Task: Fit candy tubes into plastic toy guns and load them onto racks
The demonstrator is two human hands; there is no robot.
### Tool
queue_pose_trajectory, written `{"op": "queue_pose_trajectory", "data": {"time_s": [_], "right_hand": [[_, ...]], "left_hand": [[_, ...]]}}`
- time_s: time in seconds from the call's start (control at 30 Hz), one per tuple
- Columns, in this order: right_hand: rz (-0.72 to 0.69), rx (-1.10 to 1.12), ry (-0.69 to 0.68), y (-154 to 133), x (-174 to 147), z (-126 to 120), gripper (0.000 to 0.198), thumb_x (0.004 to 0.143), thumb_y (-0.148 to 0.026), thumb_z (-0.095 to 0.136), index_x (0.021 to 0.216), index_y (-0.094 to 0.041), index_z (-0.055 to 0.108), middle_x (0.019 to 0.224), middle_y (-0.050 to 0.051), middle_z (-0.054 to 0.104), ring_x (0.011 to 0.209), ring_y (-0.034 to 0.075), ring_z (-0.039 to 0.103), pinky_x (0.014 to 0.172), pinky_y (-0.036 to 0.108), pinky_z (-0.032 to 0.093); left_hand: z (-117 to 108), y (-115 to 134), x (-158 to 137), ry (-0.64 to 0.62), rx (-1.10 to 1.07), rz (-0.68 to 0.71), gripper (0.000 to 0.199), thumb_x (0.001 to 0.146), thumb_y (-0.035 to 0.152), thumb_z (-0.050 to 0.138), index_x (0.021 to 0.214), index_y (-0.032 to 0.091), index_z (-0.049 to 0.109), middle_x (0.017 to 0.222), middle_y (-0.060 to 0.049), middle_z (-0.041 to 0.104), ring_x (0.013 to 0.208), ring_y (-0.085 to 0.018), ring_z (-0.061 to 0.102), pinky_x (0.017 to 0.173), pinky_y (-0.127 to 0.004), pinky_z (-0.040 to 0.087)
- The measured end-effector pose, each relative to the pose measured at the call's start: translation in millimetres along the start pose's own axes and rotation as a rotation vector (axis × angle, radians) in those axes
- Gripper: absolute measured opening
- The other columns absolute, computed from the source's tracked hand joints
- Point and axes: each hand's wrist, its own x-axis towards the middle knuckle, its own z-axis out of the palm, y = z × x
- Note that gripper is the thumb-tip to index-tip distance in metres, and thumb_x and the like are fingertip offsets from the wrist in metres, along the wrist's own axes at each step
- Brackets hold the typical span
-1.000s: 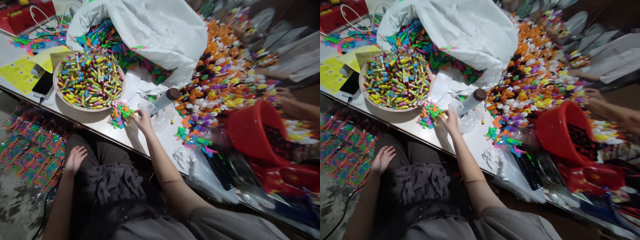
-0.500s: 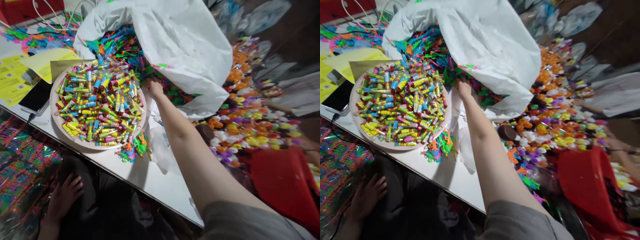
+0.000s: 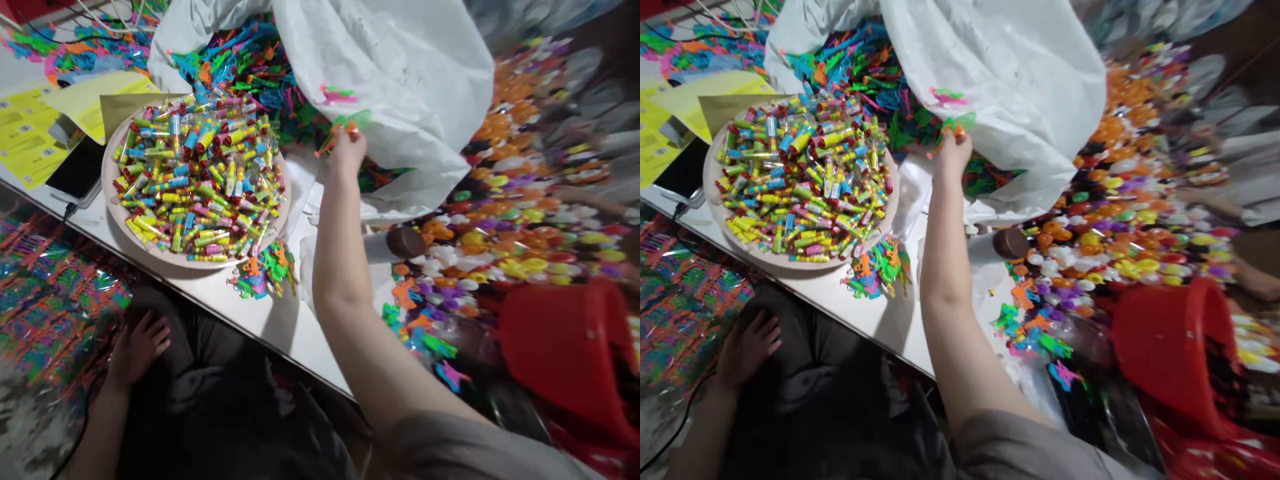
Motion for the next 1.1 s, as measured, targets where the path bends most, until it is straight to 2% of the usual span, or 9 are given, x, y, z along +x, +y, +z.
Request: {"op": "queue_pose_trajectory", "data": {"time_s": [0.1, 0.17, 0.27, 0.37, 0.47, 0.63, 0.8, 0.93, 1.1], "right_hand": [[0.084, 0.508, -0.049, -36, -93, -43, 0.049, 0.096, -0.048, 0.020, 0.106, -0.015, 0.055, 0.103, 0.013, 0.059, 0.092, 0.016, 0.061, 0.072, 0.030, 0.049], [0.084, 0.782, -0.189, -70, -175, -70, 0.049, 0.092, -0.059, 0.026, 0.100, -0.022, 0.057, 0.104, 0.009, 0.059, 0.096, 0.017, 0.061, 0.075, 0.034, 0.051], [0.198, 0.968, -0.534, -123, -297, -99, 0.044, 0.082, -0.066, 0.046, 0.090, -0.024, 0.057, 0.093, 0.005, 0.062, 0.089, 0.018, 0.062, 0.067, 0.034, 0.053], [0.356, 1.052, -0.820, -162, -389, -113, 0.047, 0.079, -0.068, 0.049, 0.093, -0.023, 0.056, 0.089, 0.006, 0.063, 0.089, 0.019, 0.062, 0.064, 0.033, 0.055], [0.459, 1.140, -0.894, -177, -445, -117, 0.052, 0.077, -0.071, 0.047, 0.095, -0.023, 0.055, 0.092, 0.007, 0.064, 0.090, 0.019, 0.062, 0.065, 0.033, 0.055], [0.606, 1.182, -0.930, -160, -478, -124, 0.053, 0.067, -0.068, 0.062, 0.090, -0.023, 0.048, 0.072, 0.000, 0.060, 0.064, 0.013, 0.059, 0.056, 0.028, 0.052], [0.752, 1.068, -0.826, -129, -473, -127, 0.044, 0.074, -0.060, 0.057, 0.083, -0.025, 0.032, 0.049, -0.011, 0.037, 0.034, 0.006, 0.029, 0.034, 0.019, 0.025], [0.597, 1.051, -0.862, -131, -466, -132, 0.033, 0.082, -0.056, 0.045, 0.088, -0.025, 0.034, 0.062, -0.006, 0.049, 0.044, 0.009, 0.042, 0.038, 0.020, 0.028], [0.328, 0.978, -0.811, -150, -469, -144, 0.041, 0.076, -0.052, 0.063, 0.102, -0.024, 0.046, 0.076, -0.002, 0.056, 0.058, 0.009, 0.050, 0.049, 0.023, 0.040]], "left_hand": [[29, -17, -18, 0.002, 0.352, 0.245, 0.048, 0.064, 0.038, 0.073, 0.108, 0.027, 0.060, 0.108, -0.007, 0.063, 0.103, -0.026, 0.059, 0.100, -0.049, 0.038], [54, -34, -39, -0.039, 0.738, 0.466, 0.064, 0.053, 0.025, 0.081, 0.112, 0.022, 0.059, 0.115, -0.009, 0.060, 0.116, -0.026, 0.052, 0.110, -0.043, 0.030], [92, -62, -71, -0.183, 1.082, 0.735, 0.078, 0.054, 0.031, 0.082, 0.125, 0.020, 0.051, 0.135, -0.013, 0.047, 0.132, -0.028, 0.037, 0.115, -0.043, 0.020], [118, -87, -94, -0.337, 1.118, 0.881, 0.084, 0.055, 0.041, 0.082, 0.128, 0.020, 0.048, 0.144, -0.014, 0.038, 0.139, -0.032, 0.026, 0.116, -0.046, 0.017], [128, -110, -109, -0.401, 0.974, 0.919, 0.059, 0.069, 0.047, 0.070, 0.121, 0.022, 0.056, 0.139, -0.011, 0.046, 0.139, -0.030, 0.028, 0.115, -0.047, 0.021], [121, -143, -126, -0.326, 0.727, 0.830, 0.037, 0.081, 0.046, 0.057, 0.109, 0.021, 0.061, 0.122, -0.009, 0.059, 0.128, -0.025, 0.045, 0.108, -0.043, 0.035], [110, -150, -124, -0.061, 0.364, 0.541, 0.028, 0.081, 0.041, 0.060, 0.098, 0.020, 0.052, 0.096, -0.005, 0.065, 0.094, -0.018, 0.064, 0.082, -0.034, 0.052], [104, -145, -122, 0.021, 0.238, 0.289, 0.030, 0.075, 0.030, 0.067, 0.093, 0.020, 0.045, 0.090, -0.002, 0.062, 0.084, -0.015, 0.063, 0.076, -0.033, 0.052], [99, -147, -130, -0.007, 0.261, 0.390, 0.041, 0.066, 0.020, 0.072, 0.092, 0.021, 0.041, 0.081, 0.003, 0.057, 0.076, -0.011, 0.062, 0.075, -0.028, 0.050]]}}
